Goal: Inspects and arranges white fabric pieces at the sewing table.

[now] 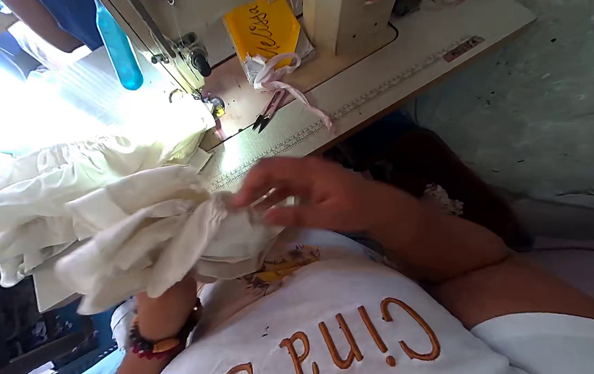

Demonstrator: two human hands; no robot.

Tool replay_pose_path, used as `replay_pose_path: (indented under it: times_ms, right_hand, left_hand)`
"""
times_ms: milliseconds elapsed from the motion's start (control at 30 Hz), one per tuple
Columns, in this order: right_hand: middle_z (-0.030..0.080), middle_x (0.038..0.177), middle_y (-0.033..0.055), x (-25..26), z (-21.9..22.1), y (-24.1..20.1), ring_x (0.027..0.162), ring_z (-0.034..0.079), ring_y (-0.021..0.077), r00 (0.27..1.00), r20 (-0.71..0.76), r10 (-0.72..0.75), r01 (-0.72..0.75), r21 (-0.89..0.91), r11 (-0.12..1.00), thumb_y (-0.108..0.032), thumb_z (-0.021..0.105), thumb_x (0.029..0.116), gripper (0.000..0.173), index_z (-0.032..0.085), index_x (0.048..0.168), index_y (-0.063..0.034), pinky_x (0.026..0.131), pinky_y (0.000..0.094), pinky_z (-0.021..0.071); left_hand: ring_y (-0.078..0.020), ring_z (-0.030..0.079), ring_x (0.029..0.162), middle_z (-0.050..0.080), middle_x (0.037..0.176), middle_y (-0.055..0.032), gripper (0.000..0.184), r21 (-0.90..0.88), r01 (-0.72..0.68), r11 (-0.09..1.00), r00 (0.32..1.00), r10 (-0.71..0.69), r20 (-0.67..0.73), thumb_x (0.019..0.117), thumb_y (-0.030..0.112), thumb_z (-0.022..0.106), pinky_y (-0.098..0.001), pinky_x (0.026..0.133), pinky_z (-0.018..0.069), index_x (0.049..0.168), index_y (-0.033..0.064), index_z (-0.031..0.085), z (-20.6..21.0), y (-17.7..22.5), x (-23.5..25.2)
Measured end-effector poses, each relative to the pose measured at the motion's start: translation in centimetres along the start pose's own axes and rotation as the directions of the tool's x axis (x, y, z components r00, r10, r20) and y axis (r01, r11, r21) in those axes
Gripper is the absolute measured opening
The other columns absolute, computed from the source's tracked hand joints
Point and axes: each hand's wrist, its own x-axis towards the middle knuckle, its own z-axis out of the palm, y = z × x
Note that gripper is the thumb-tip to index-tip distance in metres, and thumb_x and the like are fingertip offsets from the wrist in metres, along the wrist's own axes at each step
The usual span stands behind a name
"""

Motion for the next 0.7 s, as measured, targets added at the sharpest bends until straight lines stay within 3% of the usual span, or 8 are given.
replay_pose_path:
  times_ms: [67,133,267,333,433,533,600,700]
  right_hand:
    - [0.071,0.107,0.006,-3.4,-4.6,1.0,0.097,0.069,0.0087,0.988,-0.074,0.133,-0.139,-0.074,0.988,-0.009,0.058,0.0996,0.018,0.063,0.113,0.002,0.086,0.0267,0.0601]
    - [0.073,0.103,0.0062,-7.7,-8.6,2.9,0.091,0.072,0.0117,0.899,-0.213,0.382,-0.409,-0.101,0.907,-0.01,0.057,0.0995,0.018,0.066,0.112,0.0001,0.083,0.0304,0.0618]
    - [0.069,0.116,0.0172,-14.3,-13.1,10.4,0.101,0.069,0.0219,0.383,-0.536,0.752,-0.853,0.107,0.511,-0.013,0.055,0.1057,0.025,0.062,0.124,0.0021,0.091,0.039,0.0569]
    - [0.063,0.131,0.0195,-16.2,-13.9,14.5,0.116,0.062,0.0275,0.249,-0.594,0.765,-0.872,0.207,0.444,-0.021,0.055,0.1068,0.033,0.06,0.133,-0.0006,0.099,0.0455,0.0503]
    - [0.053,0.148,0.0202,-16.8,-13.9,19.2,0.136,0.051,0.0323,0.255,-0.576,0.777,-0.864,0.225,0.45,-0.029,0.054,0.1071,0.045,0.053,0.144,-0.0041,0.112,0.0521,0.0416]
    - [0.055,0.144,0.0214,-16.9,-14.1,21.7,0.132,0.054,0.0323,0.297,-0.488,0.82,-0.888,0.175,0.426,-0.035,0.058,0.1048,0.051,0.051,0.145,-0.0041,0.111,0.0513,0.0434]
    - [0.058,0.141,0.0219,-17.2,-14.6,22.2,0.129,0.056,0.0336,0.293,-0.464,0.836,-0.909,0.134,0.394,-0.036,0.065,0.1007,0.054,0.054,0.143,-0.0041,0.109,0.0527,0.0453]
    - [0.065,0.122,0.0239,-17.2,-15.2,20.4,0.112,0.063,0.0351,0.365,-0.462,0.809,-0.918,-0.031,0.396,-0.027,0.069,0.0991,0.038,0.065,0.125,-0.0002,0.099,0.0561,0.0483]
  left_hand:
    - [0.0002,0.068,0.102,0.073,0.105,0.0134,0.021,-0.059,0.036,0.998,0.999,-0.037,-0.02,0.0976,0.003,0.057,-0.0251,0.093,0.0572,0.115,0.0145,0.063,-2.1,-1.0,0.7]
    - [-0.0045,0.069,0.102,0.073,0.106,0.0109,0.021,-0.092,0.042,0.995,0.997,-0.048,-0.062,0.1001,0.005,0.055,-0.0294,0.094,0.0584,0.116,0.0148,0.063,-3.4,-1.0,1.7]
    - [-0.006,0.069,0.103,0.071,0.106,0.0061,0.021,-0.07,0.026,0.997,0.991,-0.035,-0.133,0.1019,0.004,0.048,-0.0278,0.095,0.0574,0.121,0.0061,0.056,-5.2,-1.1,3.1]
    - [-0.0041,0.068,0.102,0.069,0.105,0.0069,0.022,-0.051,0.017,0.999,0.988,-0.025,-0.155,0.1003,0.001,0.046,-0.0247,0.094,0.0569,0.121,0.0052,0.053,-4.9,-0.5,3.6]
    - [-0.0074,0.067,0.105,0.069,0.108,0.0037,0.026,-0.078,-0.037,0.996,0.984,0.023,-0.178,0.0991,0.001,0.048,-0.0268,0.096,0.0562,0.124,0.0052,0.054,-5.2,-0.7,4.0]
    - [-0.0085,0.068,0.103,0.069,0.105,0.0018,0.026,-0.102,-0.008,0.995,0.965,-0.02,-0.263,0.0986,-0.006,0.044,-0.028,0.096,0.0565,0.122,0.0025,0.053,-4.3,1.0,3.9]
    - [0.0,0.068,0.087,0.068,0.086,0.009,0.029,-0.092,0.18,0.979,0.843,-0.202,-0.499,0.0924,-0.014,0.039,-0.02,0.087,0.0569,0.105,0.0072,0.053,-1.6,4.3,4.8]
    - [-0.0084,0.065,0.11,0.067,0.115,-0.0033,0.03,-0.045,-0.063,0.997,0.987,0.055,-0.148,0.0996,-0.01,0.038,-0.0273,0.1,0.054,0.129,-0.0106,0.044,-6.6,1.0,3.7]
